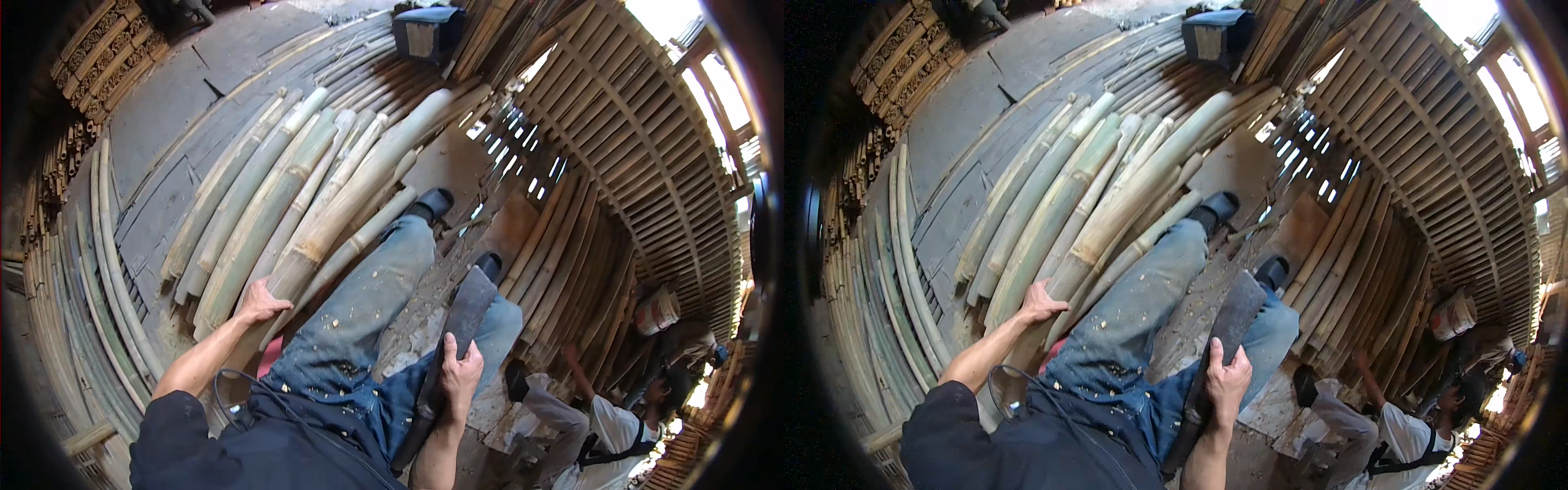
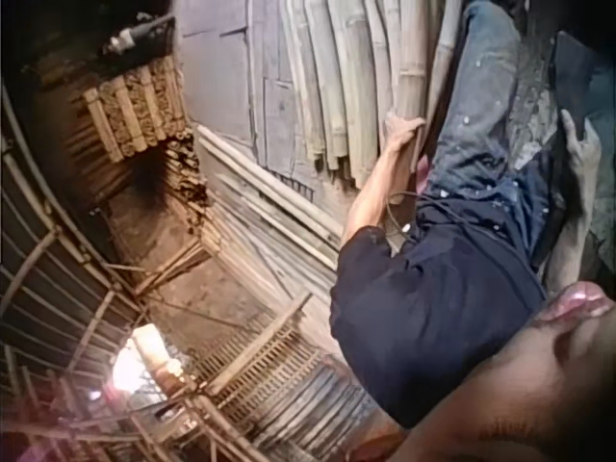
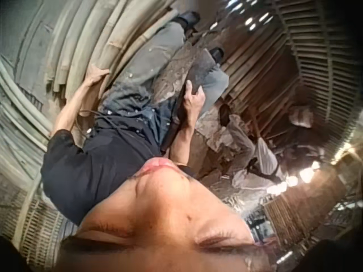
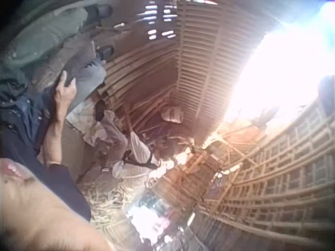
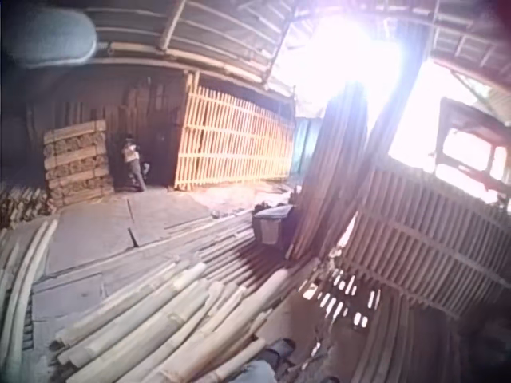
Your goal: The person is using a large cleaver to scrape and shape the surface of a bamboo pole.
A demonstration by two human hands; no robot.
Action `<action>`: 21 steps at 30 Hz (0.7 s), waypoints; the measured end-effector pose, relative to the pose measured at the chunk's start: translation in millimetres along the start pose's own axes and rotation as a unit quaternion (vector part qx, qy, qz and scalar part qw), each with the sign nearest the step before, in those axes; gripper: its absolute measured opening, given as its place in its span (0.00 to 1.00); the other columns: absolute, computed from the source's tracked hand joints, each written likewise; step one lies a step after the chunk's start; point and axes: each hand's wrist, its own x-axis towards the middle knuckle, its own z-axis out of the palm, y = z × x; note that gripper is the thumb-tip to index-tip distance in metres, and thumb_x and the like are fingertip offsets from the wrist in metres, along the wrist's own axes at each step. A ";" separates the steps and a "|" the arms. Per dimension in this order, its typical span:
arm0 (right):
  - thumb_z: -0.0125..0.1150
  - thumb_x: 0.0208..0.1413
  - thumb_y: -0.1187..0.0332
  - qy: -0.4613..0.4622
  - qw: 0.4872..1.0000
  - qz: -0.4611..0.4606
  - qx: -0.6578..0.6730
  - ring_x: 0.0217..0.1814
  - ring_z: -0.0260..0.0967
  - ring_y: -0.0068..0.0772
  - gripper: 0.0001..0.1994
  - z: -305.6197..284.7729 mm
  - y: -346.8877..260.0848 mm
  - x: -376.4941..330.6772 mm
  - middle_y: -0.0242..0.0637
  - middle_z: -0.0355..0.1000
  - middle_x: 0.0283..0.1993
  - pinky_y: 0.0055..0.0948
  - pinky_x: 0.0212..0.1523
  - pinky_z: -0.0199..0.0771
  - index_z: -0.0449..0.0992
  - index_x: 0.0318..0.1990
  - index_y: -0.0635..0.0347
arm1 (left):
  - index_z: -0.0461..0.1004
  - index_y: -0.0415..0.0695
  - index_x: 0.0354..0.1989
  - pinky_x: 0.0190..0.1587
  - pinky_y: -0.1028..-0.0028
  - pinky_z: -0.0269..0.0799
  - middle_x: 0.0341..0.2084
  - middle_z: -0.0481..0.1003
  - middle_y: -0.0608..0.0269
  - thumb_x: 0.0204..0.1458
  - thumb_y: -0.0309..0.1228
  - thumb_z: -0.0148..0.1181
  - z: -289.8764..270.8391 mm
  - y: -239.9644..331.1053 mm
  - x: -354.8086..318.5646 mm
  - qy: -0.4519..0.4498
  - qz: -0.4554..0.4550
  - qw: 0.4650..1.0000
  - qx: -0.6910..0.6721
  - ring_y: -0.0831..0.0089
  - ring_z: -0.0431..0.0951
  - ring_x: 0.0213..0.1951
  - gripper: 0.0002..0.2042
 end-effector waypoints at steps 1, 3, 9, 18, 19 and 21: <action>0.66 0.70 0.50 0.003 1.000 0.003 -0.015 0.44 0.85 0.49 0.22 -0.1 7.1 1.3 0.52 0.85 0.41 0.43 0.49 0.80 0.84 0.50 0.65 | 0.74 0.21 0.63 0.65 0.59 0.78 0.56 0.80 0.28 0.31 0.51 0.83 2.9 3.4 3.4 0.019 -0.043 0.999 0.026 0.45 0.83 0.59 0.53; 0.66 0.69 0.49 0.017 0.999 -0.017 -0.022 0.47 0.85 0.57 0.23 2.9 10.3 3.0 0.54 0.85 0.42 0.47 0.50 0.80 0.84 0.51 0.64 | 0.77 0.26 0.61 0.62 0.57 0.80 0.54 0.82 0.30 0.32 0.49 0.82 4.6 -13.4 16.7 0.041 -0.094 0.994 0.044 0.45 0.84 0.58 0.48; 0.65 0.66 0.43 0.021 0.988 0.024 -0.151 0.47 0.83 0.66 0.25 7.8 -2.6 4.7 0.57 0.84 0.42 0.55 0.50 0.80 0.85 0.49 0.59 | 0.78 0.37 0.61 0.59 0.53 0.81 0.52 0.84 0.38 0.34 0.47 0.83 15.5 -31.1 38.2 0.103 -0.109 0.986 0.067 0.45 0.85 0.54 0.43; 0.60 0.66 0.36 -0.020 0.984 0.044 -0.173 0.50 0.81 0.71 0.34 21.1 -3.0 8.7 0.67 0.82 0.43 0.61 0.54 0.79 0.84 0.51 0.66 | 0.67 0.26 0.69 0.68 0.54 0.73 0.61 0.77 0.32 0.30 0.48 0.89 55.6 -99.3 64.2 0.124 -0.133 0.983 -0.019 0.42 0.76 0.65 0.58; 0.59 0.66 0.36 -0.049 0.985 0.049 -0.160 0.50 0.81 0.71 0.34 21.8 -15.1 8.5 0.67 0.82 0.43 0.61 0.54 0.79 0.84 0.50 0.65 | 0.72 0.28 0.65 0.63 0.54 0.77 0.56 0.81 0.36 0.29 0.45 0.90 55.3 -115.2 64.0 0.185 -0.105 0.977 0.004 0.45 0.82 0.59 0.53; 0.58 0.66 0.35 -0.028 0.983 0.074 -0.165 0.51 0.81 0.71 0.34 9.4 -10.6 5.3 0.67 0.82 0.43 0.61 0.54 0.79 0.83 0.49 0.65 | 0.68 0.30 0.69 0.66 0.52 0.75 0.64 0.75 0.34 0.33 0.44 0.88 60.3 -76.4 67.2 0.104 -0.100 0.989 0.011 0.44 0.78 0.63 0.53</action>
